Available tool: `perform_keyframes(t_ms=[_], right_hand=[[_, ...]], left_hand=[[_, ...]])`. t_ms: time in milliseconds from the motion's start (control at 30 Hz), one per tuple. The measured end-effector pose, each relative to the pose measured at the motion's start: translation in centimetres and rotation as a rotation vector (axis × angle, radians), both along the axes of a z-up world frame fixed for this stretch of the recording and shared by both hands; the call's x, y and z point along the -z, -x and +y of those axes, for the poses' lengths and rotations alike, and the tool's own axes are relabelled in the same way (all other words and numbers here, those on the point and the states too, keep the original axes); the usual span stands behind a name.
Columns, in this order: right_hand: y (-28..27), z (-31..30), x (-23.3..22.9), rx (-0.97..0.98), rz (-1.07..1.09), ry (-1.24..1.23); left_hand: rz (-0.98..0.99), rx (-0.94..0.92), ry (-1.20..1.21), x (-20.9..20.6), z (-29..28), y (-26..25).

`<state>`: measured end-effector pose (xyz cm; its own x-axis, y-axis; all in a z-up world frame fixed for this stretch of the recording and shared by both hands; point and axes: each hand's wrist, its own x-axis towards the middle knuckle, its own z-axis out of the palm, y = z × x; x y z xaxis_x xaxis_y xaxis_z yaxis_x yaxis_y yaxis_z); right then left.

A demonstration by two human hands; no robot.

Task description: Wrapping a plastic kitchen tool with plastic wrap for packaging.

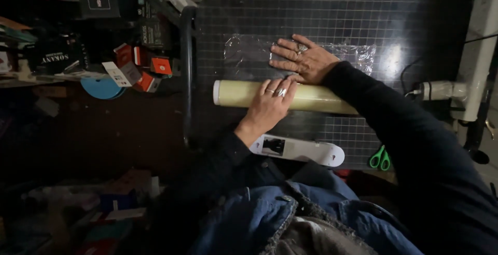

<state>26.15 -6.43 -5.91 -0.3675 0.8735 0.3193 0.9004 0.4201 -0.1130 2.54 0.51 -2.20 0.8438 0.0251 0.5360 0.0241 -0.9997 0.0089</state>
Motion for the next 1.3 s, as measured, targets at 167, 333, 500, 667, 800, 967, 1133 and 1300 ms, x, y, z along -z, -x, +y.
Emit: perform_keyframes(t_ms=[167,333,500,667,800,967,1133,1300], right_hand=[[0.1,0.0,0.2,0.009,-0.008,-0.005],[0.6,-0.2,-0.6,0.028,0.008,-0.008],[0.8,-0.5,-2.6,0.083,-0.081,0.286],[0.9,-0.5,-2.9,0.084,-0.076,0.314],[0.9,-0.4,-3.0,0.071,-0.034,0.296],[0.7,-0.4,-2.3,0.073,-0.039,0.299],[0.8,-0.4,-2.2,0.085,-0.104,0.31],[0.7,-0.4,-1.4,0.099,-0.115,0.317]], left_hand=[[-0.034,0.021,-0.02,-1.4,0.0,-0.7],[-0.028,0.014,-0.017,0.0,-0.7,-0.2],[0.123,0.035,0.031,-4.9,-0.8,1.2],[0.087,0.061,0.078,-5.3,-0.4,0.7],[0.25,0.127,0.084,-3.7,0.5,0.2],[0.293,0.14,0.101,-3.2,0.7,-0.2],[0.342,0.131,0.082,-3.2,-0.3,0.3],[0.177,0.126,0.152,-5.8,-2.0,2.1]])
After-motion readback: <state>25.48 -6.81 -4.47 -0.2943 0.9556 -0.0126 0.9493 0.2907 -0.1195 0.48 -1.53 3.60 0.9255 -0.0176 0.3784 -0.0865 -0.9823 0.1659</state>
